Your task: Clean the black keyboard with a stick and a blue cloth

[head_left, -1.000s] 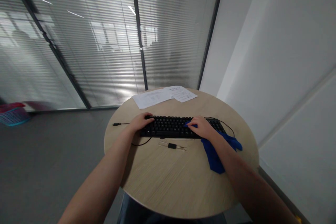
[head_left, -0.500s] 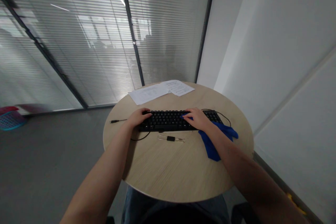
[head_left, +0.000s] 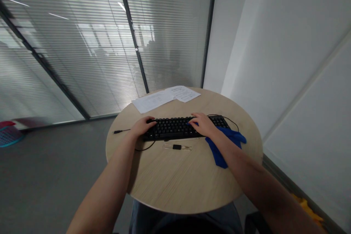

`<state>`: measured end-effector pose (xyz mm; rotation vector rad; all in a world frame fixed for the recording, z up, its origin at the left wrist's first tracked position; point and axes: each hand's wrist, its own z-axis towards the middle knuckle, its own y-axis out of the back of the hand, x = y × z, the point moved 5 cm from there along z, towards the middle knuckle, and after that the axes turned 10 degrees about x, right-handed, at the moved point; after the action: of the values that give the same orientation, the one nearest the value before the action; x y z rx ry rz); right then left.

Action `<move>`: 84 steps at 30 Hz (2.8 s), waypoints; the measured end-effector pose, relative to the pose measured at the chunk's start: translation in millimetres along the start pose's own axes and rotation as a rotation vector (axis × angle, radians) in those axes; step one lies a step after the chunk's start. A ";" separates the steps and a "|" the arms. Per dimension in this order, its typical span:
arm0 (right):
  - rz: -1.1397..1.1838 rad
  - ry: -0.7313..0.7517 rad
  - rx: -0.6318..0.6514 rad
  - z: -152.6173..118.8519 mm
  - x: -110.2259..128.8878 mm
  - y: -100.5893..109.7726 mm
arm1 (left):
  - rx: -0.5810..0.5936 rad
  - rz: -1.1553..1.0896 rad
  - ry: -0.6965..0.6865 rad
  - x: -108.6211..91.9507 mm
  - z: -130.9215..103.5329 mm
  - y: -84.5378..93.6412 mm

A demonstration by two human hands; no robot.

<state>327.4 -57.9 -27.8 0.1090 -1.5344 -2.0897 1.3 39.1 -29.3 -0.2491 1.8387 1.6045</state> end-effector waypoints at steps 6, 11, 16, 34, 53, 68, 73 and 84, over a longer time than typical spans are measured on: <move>0.024 0.051 -0.011 -0.3 2.2 2.7 | 0.006 0.013 -0.023 -3.3 -1.8 1.0; 0.012 0.042 -0.020 1.1 -3.2 -0.9 | 0.015 0.017 -0.037 -2.5 -0.7 0.0; 0.032 0.057 -0.021 2.1 -5.1 -3.2 | 0.027 0.028 -0.020 -1.7 0.7 -0.6; 0.064 0.034 0.003 2.0 -5.0 -3.3 | 0.004 0.038 -0.030 -2.5 0.1 0.4; 0.047 0.025 0.011 3.3 -5.1 -2.7 | 0.007 0.040 -0.033 -3.1 0.9 -0.5; -0.002 0.013 0.043 1.9 -5.4 -1.5 | 0.018 0.024 -0.034 -4.8 -0.9 0.9; -0.027 -0.081 0.007 -4.3 -20.3 6.1 | 0.025 0.039 -0.024 -2.9 0.4 -0.3; -0.022 -0.078 0.018 -8.8 -26.1 10.7 | 0.016 0.042 -0.024 -1.4 1.6 -0.6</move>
<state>356.8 -55.6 -27.6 0.0521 -1.6049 -2.1207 3.3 40.0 -29.0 -0.1848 1.8495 1.6134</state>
